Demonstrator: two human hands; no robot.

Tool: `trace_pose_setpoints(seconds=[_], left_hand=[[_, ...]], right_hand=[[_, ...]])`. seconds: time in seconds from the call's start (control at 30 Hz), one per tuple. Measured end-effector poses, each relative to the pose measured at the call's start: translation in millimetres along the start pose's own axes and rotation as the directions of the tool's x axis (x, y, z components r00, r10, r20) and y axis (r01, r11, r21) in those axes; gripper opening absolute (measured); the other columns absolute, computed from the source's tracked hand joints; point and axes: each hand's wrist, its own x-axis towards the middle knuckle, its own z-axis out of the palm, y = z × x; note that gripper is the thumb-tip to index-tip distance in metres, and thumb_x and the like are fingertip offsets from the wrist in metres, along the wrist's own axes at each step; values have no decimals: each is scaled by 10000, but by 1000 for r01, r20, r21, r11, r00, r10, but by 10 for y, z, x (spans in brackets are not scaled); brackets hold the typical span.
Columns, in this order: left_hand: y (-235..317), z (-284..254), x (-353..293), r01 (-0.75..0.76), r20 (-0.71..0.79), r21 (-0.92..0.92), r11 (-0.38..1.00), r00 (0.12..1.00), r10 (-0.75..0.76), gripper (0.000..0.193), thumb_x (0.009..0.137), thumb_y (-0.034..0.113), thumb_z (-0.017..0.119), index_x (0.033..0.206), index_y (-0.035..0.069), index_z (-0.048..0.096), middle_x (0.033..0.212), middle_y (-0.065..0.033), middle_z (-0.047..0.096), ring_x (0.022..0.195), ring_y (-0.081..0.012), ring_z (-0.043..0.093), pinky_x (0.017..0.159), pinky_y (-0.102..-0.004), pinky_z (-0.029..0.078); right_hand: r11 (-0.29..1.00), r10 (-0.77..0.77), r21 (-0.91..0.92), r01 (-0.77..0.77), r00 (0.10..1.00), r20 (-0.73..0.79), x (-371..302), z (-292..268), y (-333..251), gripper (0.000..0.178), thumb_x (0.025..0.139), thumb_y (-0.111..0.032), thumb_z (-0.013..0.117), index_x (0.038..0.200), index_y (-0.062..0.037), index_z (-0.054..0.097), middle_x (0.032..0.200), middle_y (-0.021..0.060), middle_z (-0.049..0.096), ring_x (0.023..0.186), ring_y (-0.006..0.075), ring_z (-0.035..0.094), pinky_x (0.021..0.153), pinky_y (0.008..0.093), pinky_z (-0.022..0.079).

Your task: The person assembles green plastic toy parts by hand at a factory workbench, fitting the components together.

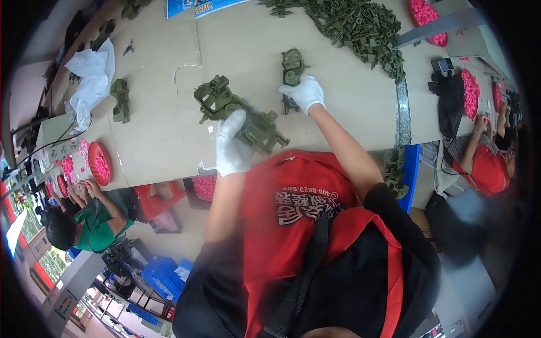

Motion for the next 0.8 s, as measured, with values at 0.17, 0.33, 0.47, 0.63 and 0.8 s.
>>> trace_pose_setpoints(seconds=[0.17, 0.33, 0.47, 0.63, 0.8], left_hand=[[63, -78, -134, -100, -70, 89, 991, 992, 107, 429, 845, 140, 657, 1231, 37, 500, 1127, -108, 571, 1012, -238, 578, 905, -425, 498], [46, -122, -179, -98, -150, 104, 990, 982, 113, 475, 857, 126, 639, 1289, 56, 454, 1157, -108, 560, 1014, -238, 579, 898, -425, 502], [-9, -125, -209, -160, -34, 181, 970, 985, 169, 543, 865, 170, 667, 1350, 96, 436, 1227, -119, 565, 1040, -260, 599, 853, -436, 542], [-110, -125, -177, -160, 13, 117, 980, 987, 160, 525, 870, 226, 691, 1328, 114, 459, 1194, -96, 580, 1037, -251, 602, 867, -440, 539], [-90, -158, -202, -142, 23, 109, 984, 990, 140, 650, 819, 436, 718, 1317, 100, 473, 1152, -70, 581, 1022, -209, 583, 866, -394, 511]], right_hand=[[889, -268, -439, 129, 925, -270, 91, 95, -22, 475, 732, -376, 731, 956, 35, 652, 1208, 243, 597, 1086, 383, 600, 858, 419, 523], [829, -185, -473, 300, 944, 274, -199, -196, -358, 563, 808, -432, 664, 1155, 5, 589, 1134, 237, 616, 1029, 358, 624, 857, 440, 507], [916, -364, -178, 361, 931, 13, -104, -241, -233, 540, 794, -368, 675, 1242, -76, 599, 1175, 164, 637, 1042, 350, 622, 908, 416, 488], [791, -603, -197, 580, 794, -82, 251, 20, 146, 473, 810, -264, 690, 1249, -109, 605, 1075, 130, 680, 912, 291, 665, 801, 381, 528], [736, -485, 593, 327, 866, 124, -742, -849, -607, 318, 795, -111, 750, 1106, -66, 699, 833, 3, 668, 733, 62, 573, 669, 228, 482]])
